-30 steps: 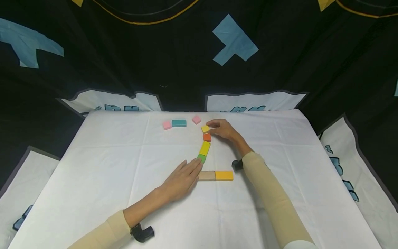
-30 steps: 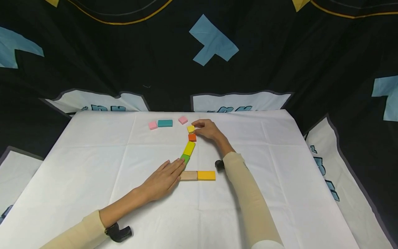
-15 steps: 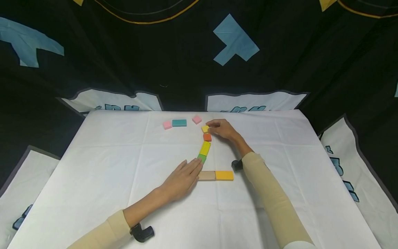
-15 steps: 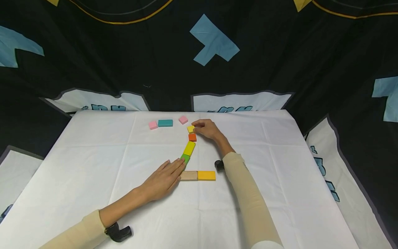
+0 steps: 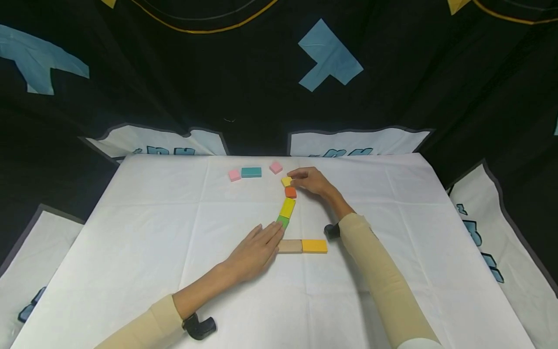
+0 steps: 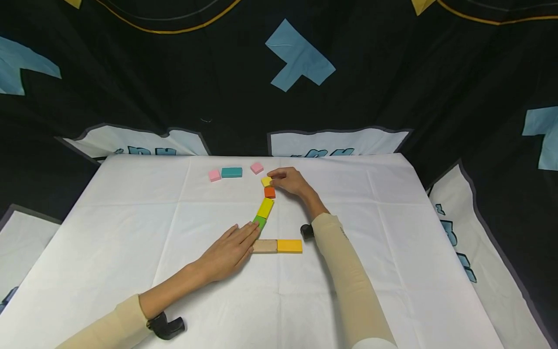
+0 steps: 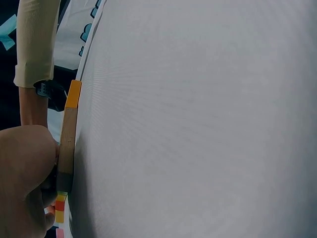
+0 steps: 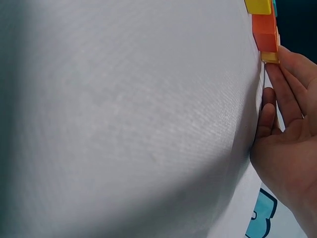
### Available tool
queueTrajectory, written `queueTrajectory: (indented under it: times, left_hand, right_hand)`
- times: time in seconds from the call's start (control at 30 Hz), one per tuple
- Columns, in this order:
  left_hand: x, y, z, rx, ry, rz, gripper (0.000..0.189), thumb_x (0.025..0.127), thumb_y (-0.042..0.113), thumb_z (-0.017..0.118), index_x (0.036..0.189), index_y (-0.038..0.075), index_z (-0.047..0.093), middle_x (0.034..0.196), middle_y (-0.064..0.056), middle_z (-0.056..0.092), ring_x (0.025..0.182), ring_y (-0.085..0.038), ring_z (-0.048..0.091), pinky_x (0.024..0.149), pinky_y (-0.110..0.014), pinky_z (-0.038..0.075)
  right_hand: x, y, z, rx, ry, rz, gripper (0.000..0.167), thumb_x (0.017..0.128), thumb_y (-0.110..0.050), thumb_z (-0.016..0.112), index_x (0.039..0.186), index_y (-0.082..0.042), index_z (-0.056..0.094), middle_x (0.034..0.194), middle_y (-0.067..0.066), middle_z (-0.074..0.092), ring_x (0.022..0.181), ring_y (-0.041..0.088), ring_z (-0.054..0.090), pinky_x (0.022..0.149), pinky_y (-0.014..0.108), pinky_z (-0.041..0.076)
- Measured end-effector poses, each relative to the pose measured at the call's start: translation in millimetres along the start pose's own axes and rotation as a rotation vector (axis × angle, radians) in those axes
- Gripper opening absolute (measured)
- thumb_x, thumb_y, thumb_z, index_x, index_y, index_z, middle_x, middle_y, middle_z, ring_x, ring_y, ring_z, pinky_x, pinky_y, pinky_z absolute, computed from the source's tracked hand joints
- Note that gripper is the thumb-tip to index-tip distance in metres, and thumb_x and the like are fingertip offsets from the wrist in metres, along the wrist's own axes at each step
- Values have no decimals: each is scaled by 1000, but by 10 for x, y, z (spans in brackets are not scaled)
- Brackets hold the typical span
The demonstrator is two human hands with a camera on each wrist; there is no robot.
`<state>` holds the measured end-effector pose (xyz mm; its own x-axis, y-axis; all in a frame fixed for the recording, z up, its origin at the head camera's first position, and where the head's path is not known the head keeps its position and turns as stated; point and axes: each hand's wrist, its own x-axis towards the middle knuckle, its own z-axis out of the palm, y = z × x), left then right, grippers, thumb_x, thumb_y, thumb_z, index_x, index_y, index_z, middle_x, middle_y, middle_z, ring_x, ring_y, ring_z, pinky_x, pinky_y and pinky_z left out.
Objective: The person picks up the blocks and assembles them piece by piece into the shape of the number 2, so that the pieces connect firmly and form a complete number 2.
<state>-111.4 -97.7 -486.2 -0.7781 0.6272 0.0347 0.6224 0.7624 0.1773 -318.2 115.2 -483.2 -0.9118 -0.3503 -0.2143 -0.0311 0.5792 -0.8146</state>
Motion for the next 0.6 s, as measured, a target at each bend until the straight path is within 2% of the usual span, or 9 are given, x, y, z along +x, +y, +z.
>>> queueTrajectory:
  times: [0.6]
  left_hand:
    - [-4,-7,7,2,21,9,53,107,27,43,153,1,36,160,-11,32,147,-25,27,119,-46,21]
  right_hand:
    - [-1,-3,1,23,-11,4,33,95,-20,70,127,-15,70,131,5,64,120,23,54,105,41,44]
